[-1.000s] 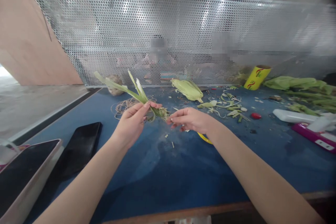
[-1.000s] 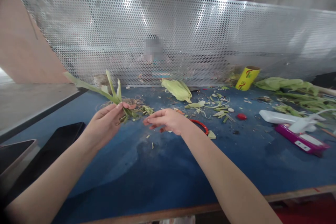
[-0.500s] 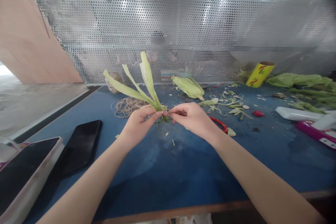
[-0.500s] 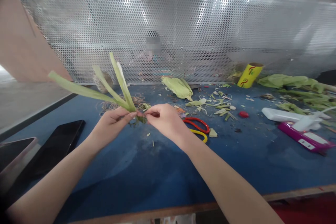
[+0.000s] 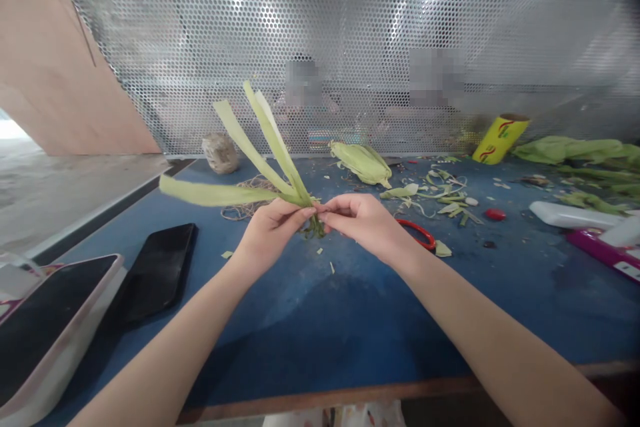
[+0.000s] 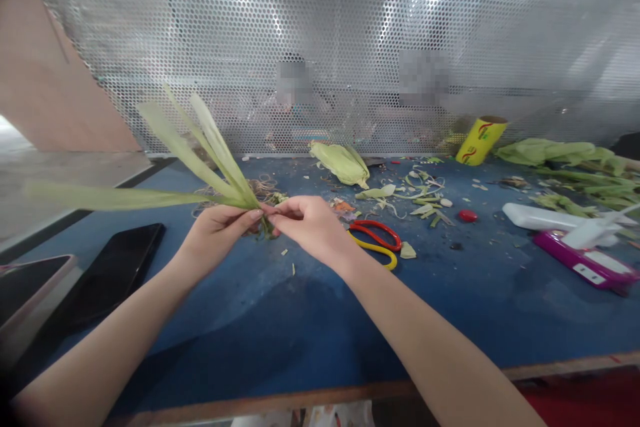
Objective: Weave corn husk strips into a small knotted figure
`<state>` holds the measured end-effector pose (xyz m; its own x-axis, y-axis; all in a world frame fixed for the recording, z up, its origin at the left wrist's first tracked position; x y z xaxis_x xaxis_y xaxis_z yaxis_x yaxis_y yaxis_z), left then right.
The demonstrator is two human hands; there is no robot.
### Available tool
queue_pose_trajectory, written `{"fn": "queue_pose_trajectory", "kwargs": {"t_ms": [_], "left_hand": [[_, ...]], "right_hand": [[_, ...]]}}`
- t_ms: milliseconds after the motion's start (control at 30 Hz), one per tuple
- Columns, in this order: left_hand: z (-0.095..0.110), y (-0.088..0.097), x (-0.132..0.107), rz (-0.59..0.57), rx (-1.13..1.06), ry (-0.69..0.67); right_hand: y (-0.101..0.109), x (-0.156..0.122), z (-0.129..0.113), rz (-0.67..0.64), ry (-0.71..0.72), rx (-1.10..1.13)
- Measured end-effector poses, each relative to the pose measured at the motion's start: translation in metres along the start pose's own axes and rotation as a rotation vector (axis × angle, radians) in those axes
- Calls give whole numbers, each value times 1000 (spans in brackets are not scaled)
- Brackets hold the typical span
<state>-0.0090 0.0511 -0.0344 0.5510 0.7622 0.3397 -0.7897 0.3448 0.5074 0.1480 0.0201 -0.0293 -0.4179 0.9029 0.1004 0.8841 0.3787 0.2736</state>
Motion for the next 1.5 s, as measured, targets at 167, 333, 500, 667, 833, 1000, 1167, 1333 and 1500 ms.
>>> {"fn": "queue_pose_trajectory", "kwargs": {"t_ms": [167,333,500,667,833,1000,1167,1333,1500], "left_hand": [[-3,-3,-1,7,-188,79],[0,-2,-2,22,-94,55],[5,-3,-3,-6,-229,76],[3,-8,-5,28,-360,139],[-3,-10,-5,46,-514,103],[1,-11,-4,75,-708,126],[11,-12,-4,100,-850,140],[12,-12,-7,91,-856,193],[14,-14,-7,60,-821,157]], "right_hand": [[-1,-1,-3,32,-5,-24],[-2,-2,-4,40,26,-38],[-5,-1,-1,14,46,-17],[-7,-2,2,92,133,-235],[-13,-3,4,315,298,-456],[-19,-3,6,370,434,-409],[-19,-10,-2,473,551,-759],[-24,-16,-8,410,620,-1172],[-22,-16,-7,290,625,-1103]]}}
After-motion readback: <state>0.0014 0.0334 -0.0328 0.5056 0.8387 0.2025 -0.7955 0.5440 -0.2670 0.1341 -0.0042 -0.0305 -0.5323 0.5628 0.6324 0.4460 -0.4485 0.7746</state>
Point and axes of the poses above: each hand's wrist, its own x-axis towards the middle knuckle, its own y-axis out of the back of the hand, z = x × y, the point moved 1 cm from there along x, towards the middle knuckle, and after that the axes turned 14 degrees about -z, right-handed, at the moved point
